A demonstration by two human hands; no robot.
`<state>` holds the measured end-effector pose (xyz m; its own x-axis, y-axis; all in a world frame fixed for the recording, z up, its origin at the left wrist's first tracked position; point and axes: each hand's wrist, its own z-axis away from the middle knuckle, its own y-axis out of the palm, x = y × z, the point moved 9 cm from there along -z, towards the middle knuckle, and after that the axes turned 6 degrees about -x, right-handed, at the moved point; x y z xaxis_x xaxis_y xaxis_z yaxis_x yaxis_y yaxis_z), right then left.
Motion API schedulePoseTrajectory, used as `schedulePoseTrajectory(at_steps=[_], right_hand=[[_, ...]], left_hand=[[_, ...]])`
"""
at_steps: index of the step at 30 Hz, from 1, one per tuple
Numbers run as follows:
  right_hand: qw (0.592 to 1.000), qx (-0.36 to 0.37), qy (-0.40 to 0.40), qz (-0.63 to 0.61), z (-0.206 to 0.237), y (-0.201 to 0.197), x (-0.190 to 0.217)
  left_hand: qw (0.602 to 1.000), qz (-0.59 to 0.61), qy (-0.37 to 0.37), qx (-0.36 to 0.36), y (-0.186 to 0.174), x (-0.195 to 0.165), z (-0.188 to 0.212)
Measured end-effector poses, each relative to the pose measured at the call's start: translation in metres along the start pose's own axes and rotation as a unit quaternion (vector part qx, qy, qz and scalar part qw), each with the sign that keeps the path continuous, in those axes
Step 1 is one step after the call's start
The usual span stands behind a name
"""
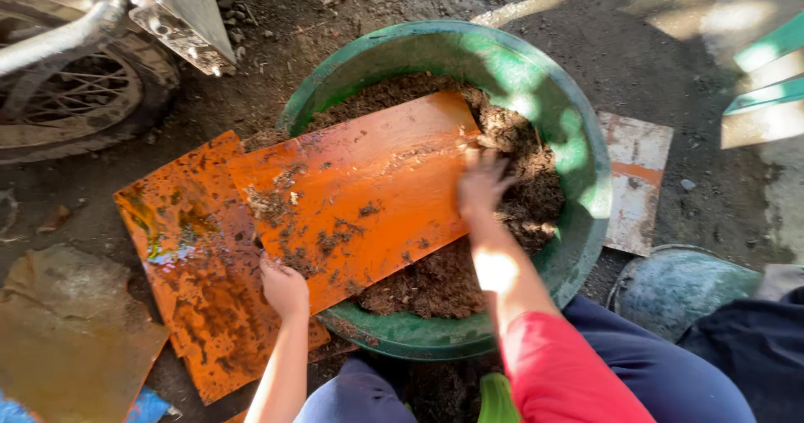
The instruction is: The person sits on a small stool and repeatedly scrapes soil from orange rectangular plates into a green basin using their hands. They handle the plates one at a time, scraping the surface and returning the debris to the basin.
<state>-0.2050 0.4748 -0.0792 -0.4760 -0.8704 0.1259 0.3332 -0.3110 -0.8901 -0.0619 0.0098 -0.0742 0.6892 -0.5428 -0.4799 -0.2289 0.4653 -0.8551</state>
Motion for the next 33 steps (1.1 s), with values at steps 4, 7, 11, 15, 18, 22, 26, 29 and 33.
schedulePoseTrajectory(at_steps=[4, 7, 11, 15, 18, 22, 26, 29, 33], right_hand=[[0.961, -0.028, -0.132, 0.242, -0.036, -0.008, -0.075], [0.977, -0.011, -0.099, 0.190, -0.050, 0.018, -0.110], [0.976, -0.048, -0.093, 0.193, -0.046, 0.035, -0.121], [0.976, -0.023, -0.074, 0.206, -0.030, 0.031, -0.125], [0.971, -0.003, -0.076, 0.227, -0.014, 0.026, -0.120], [0.947, 0.105, -0.070, 0.296, 0.009, 0.048, -0.132], [0.887, 0.103, -0.310, 0.326, 0.036, 0.087, -0.105], [0.933, 0.188, -0.188, 0.241, 0.035, 0.115, -0.107], [0.936, 0.338, 0.022, 0.097, 0.061, 0.144, -0.113]], left_hand=[[0.999, 0.047, 0.005, 0.009, 0.006, 0.005, -0.004], [0.999, 0.042, 0.026, -0.003, 0.006, 0.004, -0.005], [0.999, 0.031, 0.020, -0.023, 0.006, 0.004, -0.003], [0.997, 0.074, 0.025, -0.027, 0.007, -0.001, 0.001], [0.996, 0.068, 0.042, -0.049, 0.004, -0.007, 0.000], [0.999, 0.034, 0.011, 0.004, 0.016, -0.005, -0.003], [0.999, 0.043, 0.014, 0.017, 0.019, -0.007, -0.003], [0.998, 0.053, 0.014, 0.010, 0.017, -0.009, -0.001], [0.998, 0.064, 0.004, 0.029, 0.018, -0.010, 0.003]])
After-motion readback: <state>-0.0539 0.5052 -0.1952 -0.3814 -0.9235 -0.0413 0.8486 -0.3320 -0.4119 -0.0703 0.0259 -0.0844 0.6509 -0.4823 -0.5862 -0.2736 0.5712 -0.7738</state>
